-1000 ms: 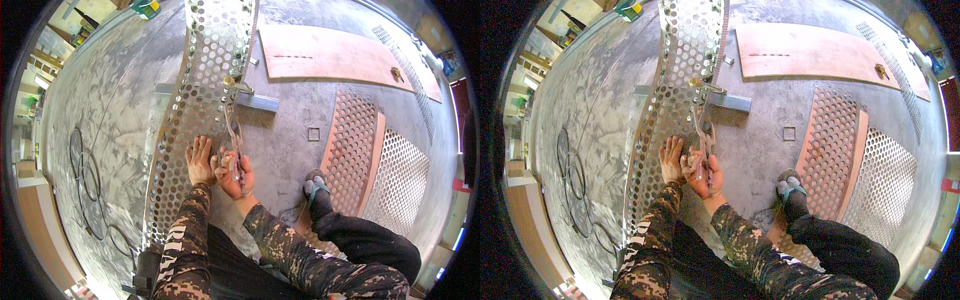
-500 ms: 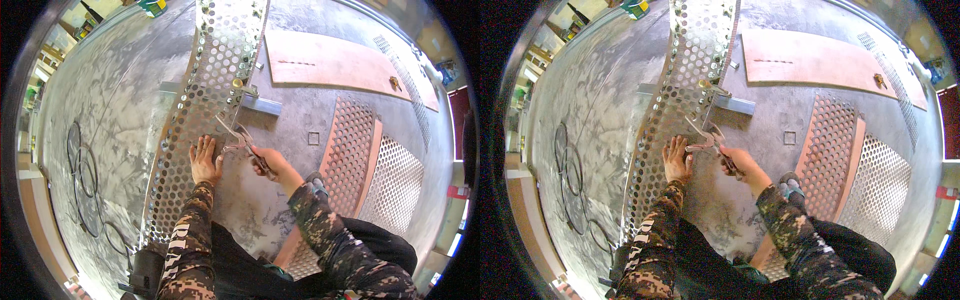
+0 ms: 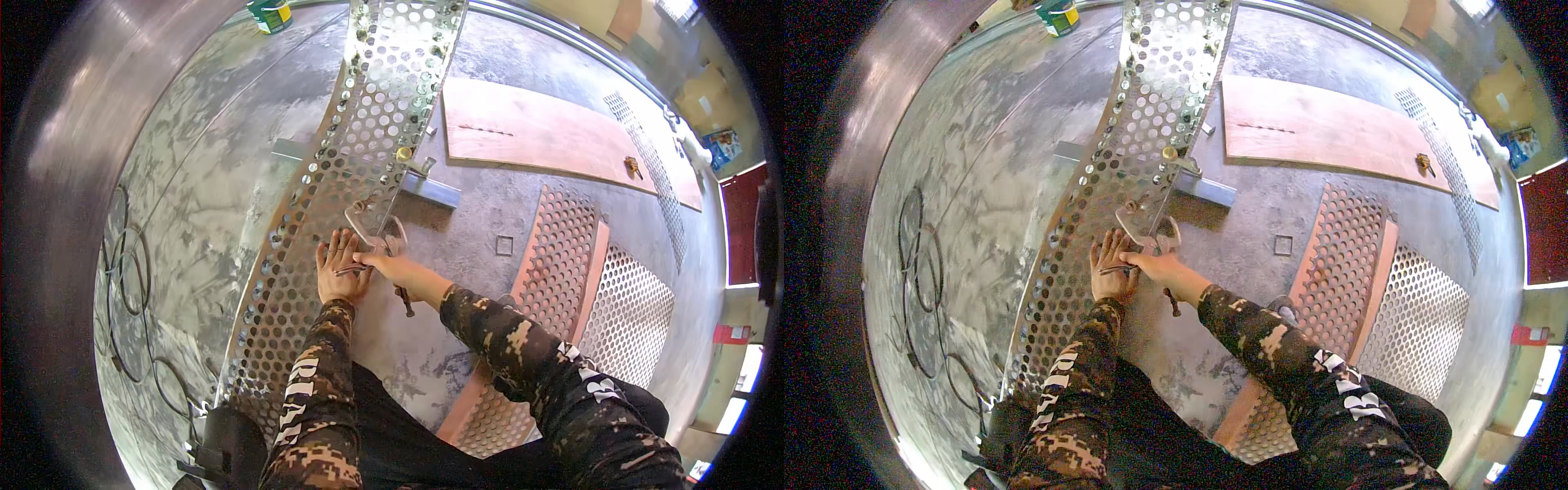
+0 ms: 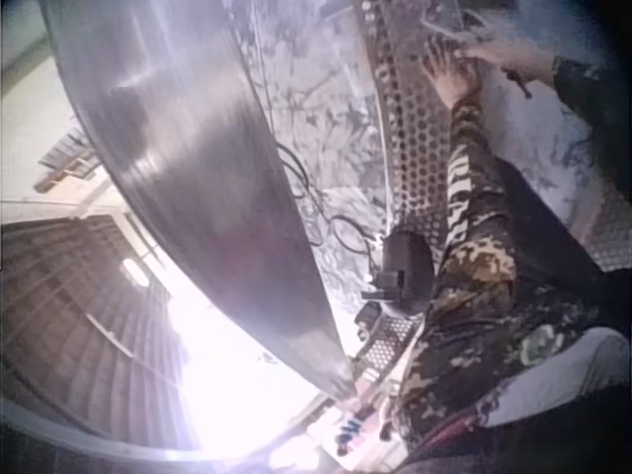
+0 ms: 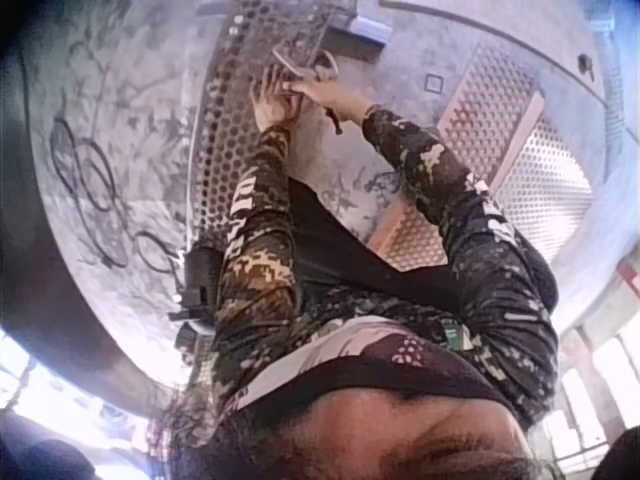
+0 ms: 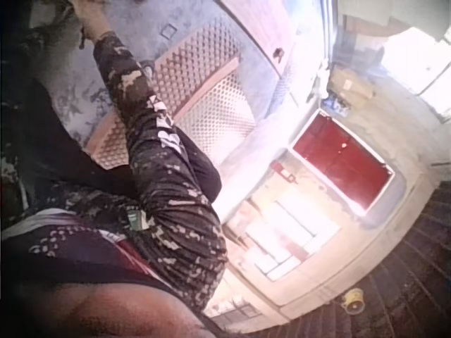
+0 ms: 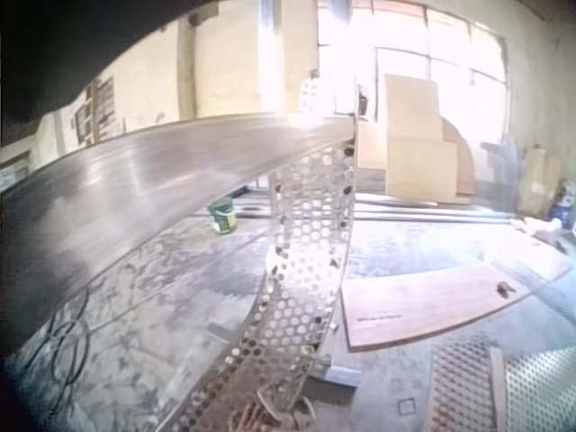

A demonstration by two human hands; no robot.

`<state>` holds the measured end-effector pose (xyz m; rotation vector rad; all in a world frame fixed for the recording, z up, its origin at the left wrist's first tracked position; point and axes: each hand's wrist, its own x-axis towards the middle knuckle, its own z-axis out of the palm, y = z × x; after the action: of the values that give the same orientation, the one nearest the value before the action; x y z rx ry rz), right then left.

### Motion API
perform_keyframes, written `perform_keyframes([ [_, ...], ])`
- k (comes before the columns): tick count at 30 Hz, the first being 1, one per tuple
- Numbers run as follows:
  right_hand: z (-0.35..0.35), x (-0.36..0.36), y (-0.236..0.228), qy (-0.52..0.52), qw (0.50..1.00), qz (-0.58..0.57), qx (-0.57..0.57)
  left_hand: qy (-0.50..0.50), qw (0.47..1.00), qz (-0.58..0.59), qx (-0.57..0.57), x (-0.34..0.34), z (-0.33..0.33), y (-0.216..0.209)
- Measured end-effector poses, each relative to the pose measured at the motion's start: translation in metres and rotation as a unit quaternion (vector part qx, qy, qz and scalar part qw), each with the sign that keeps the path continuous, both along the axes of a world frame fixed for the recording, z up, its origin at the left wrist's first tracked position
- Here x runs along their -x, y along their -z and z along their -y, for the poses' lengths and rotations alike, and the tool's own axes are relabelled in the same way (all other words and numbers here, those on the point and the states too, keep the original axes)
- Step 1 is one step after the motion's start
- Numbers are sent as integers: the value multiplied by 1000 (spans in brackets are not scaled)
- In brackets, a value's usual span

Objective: The person positions metal pieces along the edge of a curved perforated metal sheet and fastens them in place using clamps.

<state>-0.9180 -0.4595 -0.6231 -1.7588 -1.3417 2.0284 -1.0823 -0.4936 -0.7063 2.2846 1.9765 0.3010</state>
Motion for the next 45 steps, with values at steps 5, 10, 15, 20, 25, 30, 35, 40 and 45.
perform_keyframes([
  [5, -8, -10, 5, 52, 994, 58, 81, -25, 997, 66, 19, -9, -1, -4],
  [10, -26, -28, -11, 10, 998, 13, 56, -34, 998, 56, 14, -1, 4, -12],
  [15, -52, -68, 47, -135, 965, 115, -195, -24, 998, 61, -7, -15, -3, -10],
  [20, -64, -72, -7, -191, 976, 104, -11, -31, 997, 76, -8, -7, 2, -14],
  [25, -61, -57, 0, -252, 930, 252, -87, -26, 996, 86, -20, -8, -1, -10],
  [30, -45, -43, -2, -322, 919, 205, -99, -4, 999, 51, -4, -7, -4, -6],
  [35, -18, -43, -1, -164, 944, 261, -119, 10, 999, 37, -18, -8, -5, 3],
  [40, -28, -55, 9, -134, 970, 189, -77, 5, 999, 38, -38, -11, -3, 11],
  [45, -68, -70, -17, -203, 968, 141, -47, -9, 999, 33, -27, -8, 0, 6],
])
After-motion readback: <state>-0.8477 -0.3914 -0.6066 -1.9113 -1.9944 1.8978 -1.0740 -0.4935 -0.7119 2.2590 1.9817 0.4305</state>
